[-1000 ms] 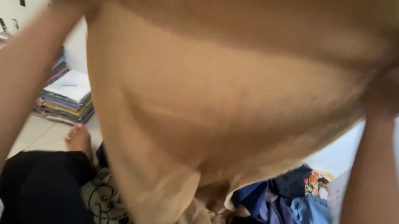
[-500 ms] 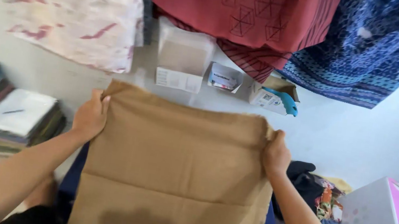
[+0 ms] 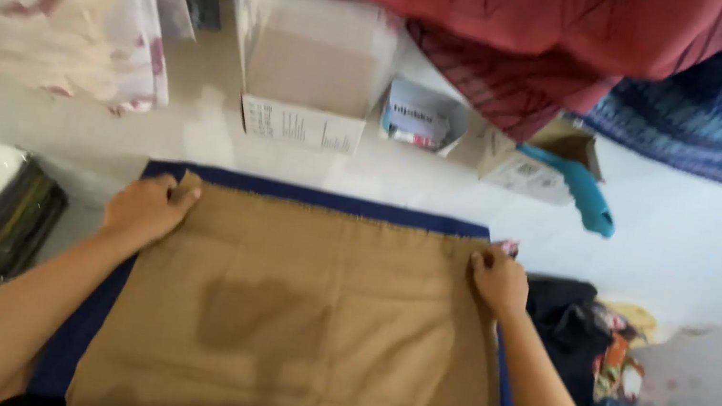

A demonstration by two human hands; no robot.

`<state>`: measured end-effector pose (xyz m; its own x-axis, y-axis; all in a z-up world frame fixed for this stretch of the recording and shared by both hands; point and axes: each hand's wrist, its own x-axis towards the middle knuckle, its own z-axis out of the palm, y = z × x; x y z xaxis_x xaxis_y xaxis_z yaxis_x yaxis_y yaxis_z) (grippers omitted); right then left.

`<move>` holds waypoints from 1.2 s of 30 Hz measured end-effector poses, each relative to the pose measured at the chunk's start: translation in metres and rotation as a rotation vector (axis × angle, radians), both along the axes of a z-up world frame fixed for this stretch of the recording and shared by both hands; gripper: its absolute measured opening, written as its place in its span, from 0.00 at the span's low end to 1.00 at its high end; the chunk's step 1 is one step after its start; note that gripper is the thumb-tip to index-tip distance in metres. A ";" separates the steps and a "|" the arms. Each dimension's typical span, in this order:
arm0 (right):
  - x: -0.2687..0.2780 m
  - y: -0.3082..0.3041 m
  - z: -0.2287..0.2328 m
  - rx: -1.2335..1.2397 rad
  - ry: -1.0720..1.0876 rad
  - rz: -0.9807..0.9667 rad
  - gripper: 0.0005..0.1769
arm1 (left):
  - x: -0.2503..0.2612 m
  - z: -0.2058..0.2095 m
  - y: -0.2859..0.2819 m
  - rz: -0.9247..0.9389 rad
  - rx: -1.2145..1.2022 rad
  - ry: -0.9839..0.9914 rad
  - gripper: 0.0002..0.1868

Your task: Unfolding, cleaning with a lint roller, and neatly folding a brown hijab on a low table.

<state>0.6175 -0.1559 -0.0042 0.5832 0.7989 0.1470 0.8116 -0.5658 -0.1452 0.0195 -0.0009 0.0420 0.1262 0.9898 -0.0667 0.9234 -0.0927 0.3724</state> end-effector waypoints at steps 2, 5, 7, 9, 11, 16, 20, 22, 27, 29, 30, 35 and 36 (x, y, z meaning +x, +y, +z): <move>0.002 0.005 0.003 0.071 0.040 0.050 0.17 | 0.000 -0.025 0.026 0.016 0.054 0.004 0.27; -0.010 0.001 0.014 0.023 0.088 0.019 0.18 | -0.002 -0.039 0.035 0.020 0.069 0.048 0.27; -0.020 -0.004 0.020 0.021 0.074 -0.007 0.18 | -0.001 -0.042 0.029 0.008 0.135 0.088 0.24; -0.034 -0.010 0.027 0.018 0.068 -0.029 0.18 | -0.001 -0.040 0.021 0.001 0.200 0.137 0.22; -0.047 -0.018 0.040 0.176 -0.257 0.119 0.14 | 0.004 -0.032 0.013 0.022 0.366 0.176 0.18; -0.149 -0.020 0.050 0.411 -0.412 0.794 0.11 | 0.059 0.008 -0.053 -0.361 0.636 0.052 0.21; -0.227 -0.031 0.061 -0.123 -0.047 0.981 0.36 | 0.099 0.020 -0.082 -0.662 0.145 0.237 0.33; -0.211 -0.034 0.066 -0.159 -0.015 0.960 0.36 | 0.091 0.016 -0.072 -0.652 0.106 0.260 0.33; -0.098 -0.048 0.063 0.334 -0.190 0.855 0.29 | 0.021 -0.043 -0.011 -0.558 0.477 0.258 0.33; -0.028 -0.048 0.028 -0.166 -0.018 0.181 0.33 | 0.000 -0.037 0.002 -0.331 0.122 0.275 0.38; -0.014 -0.048 0.019 -0.170 -0.014 0.181 0.33 | -0.008 -0.059 0.018 -0.333 0.117 0.278 0.38; -0.031 -0.055 -0.014 0.391 -0.466 0.435 0.31 | 0.008 -0.026 -0.025 -0.225 0.544 0.283 0.37; -0.071 -0.072 -0.006 0.387 -0.465 0.437 0.31 | 0.033 0.013 -0.066 -0.225 0.540 0.283 0.37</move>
<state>0.5460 -0.2277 -0.0100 0.0336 0.7851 0.6185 0.9772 -0.1556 0.1444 0.0529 -0.0672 0.0555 0.3845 0.8450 0.3717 0.9154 -0.4009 -0.0355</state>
